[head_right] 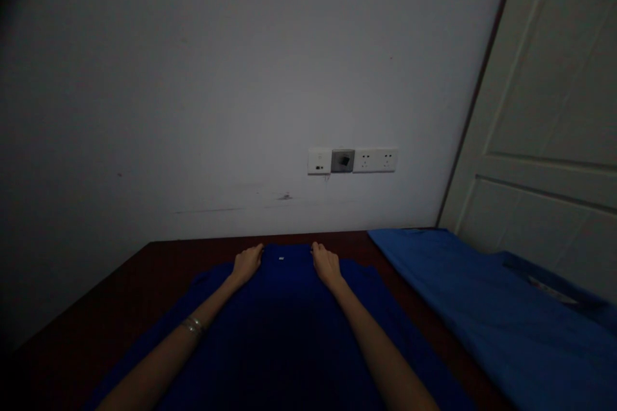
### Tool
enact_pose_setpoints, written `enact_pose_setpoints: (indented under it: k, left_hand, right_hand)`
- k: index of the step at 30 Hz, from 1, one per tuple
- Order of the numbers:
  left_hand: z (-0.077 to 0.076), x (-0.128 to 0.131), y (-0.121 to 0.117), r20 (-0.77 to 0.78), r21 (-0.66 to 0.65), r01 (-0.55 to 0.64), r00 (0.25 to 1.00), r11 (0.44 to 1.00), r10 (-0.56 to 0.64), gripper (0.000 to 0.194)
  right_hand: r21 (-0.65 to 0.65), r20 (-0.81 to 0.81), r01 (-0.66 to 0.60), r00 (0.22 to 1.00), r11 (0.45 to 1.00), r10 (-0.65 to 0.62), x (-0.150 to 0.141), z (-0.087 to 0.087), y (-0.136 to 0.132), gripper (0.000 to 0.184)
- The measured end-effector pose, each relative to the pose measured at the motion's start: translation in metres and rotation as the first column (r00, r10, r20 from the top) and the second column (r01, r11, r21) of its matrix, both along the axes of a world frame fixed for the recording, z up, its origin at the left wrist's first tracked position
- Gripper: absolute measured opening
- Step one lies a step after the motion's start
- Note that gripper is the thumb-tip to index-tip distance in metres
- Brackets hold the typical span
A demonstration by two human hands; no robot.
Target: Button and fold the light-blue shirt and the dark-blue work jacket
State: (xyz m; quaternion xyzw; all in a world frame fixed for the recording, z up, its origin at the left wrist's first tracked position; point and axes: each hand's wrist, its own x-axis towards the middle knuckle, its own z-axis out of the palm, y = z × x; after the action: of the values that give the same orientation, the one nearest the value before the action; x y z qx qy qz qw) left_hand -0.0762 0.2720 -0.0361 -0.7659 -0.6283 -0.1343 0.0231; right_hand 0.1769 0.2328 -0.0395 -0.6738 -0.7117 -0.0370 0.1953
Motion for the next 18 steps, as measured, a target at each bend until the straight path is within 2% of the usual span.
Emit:
enact_pose_setpoints:
  k: [5, 9, 11, 13, 16, 18]
  left_hand:
    - [0.0, -0.002, 0.002, 0.032, 0.006, -0.027, 0.999, 1.0, 0.027, 0.026]
    - [0.005, -0.006, -0.004, 0.117, 0.19, 0.029, 0.992, 0.981, -0.052, 0.027]
    - [0.01, -0.006, -0.011, 0.143, 0.255, 0.105, 0.979, 0.961, -0.144, 0.027]
    - [0.016, -0.005, -0.02, 0.135, 0.249, 0.236, 0.952, 0.939, -0.275, 0.025]
    - [0.023, -0.002, -0.035, 0.096, 0.179, 0.428, 0.889, 0.886, -0.449, 0.025]
    - [0.026, -0.001, -0.045, 0.078, 0.143, 0.481, 0.866, 0.865, -0.495, 0.026]
  right_hand:
    - [0.004, 0.068, 0.009, 0.998, 1.0, -0.009, -0.001, 0.002, 0.0, 0.02]
    - [0.088, 0.077, 0.023, 0.997, 0.996, -0.03, 0.004, 0.009, -0.009, 0.024]
    - [0.148, 0.066, 0.013, 0.998, 0.989, -0.023, 0.009, 0.013, -0.014, 0.023]
    - [0.17, 0.051, -0.035, 0.998, 0.985, 0.027, 0.014, 0.016, -0.02, 0.02]
    - [0.107, 0.042, -0.163, 0.986, 0.981, 0.159, 0.021, 0.018, -0.027, 0.019]
    - [0.06, 0.048, -0.243, 0.97, 0.968, 0.24, 0.023, 0.018, -0.032, 0.022]
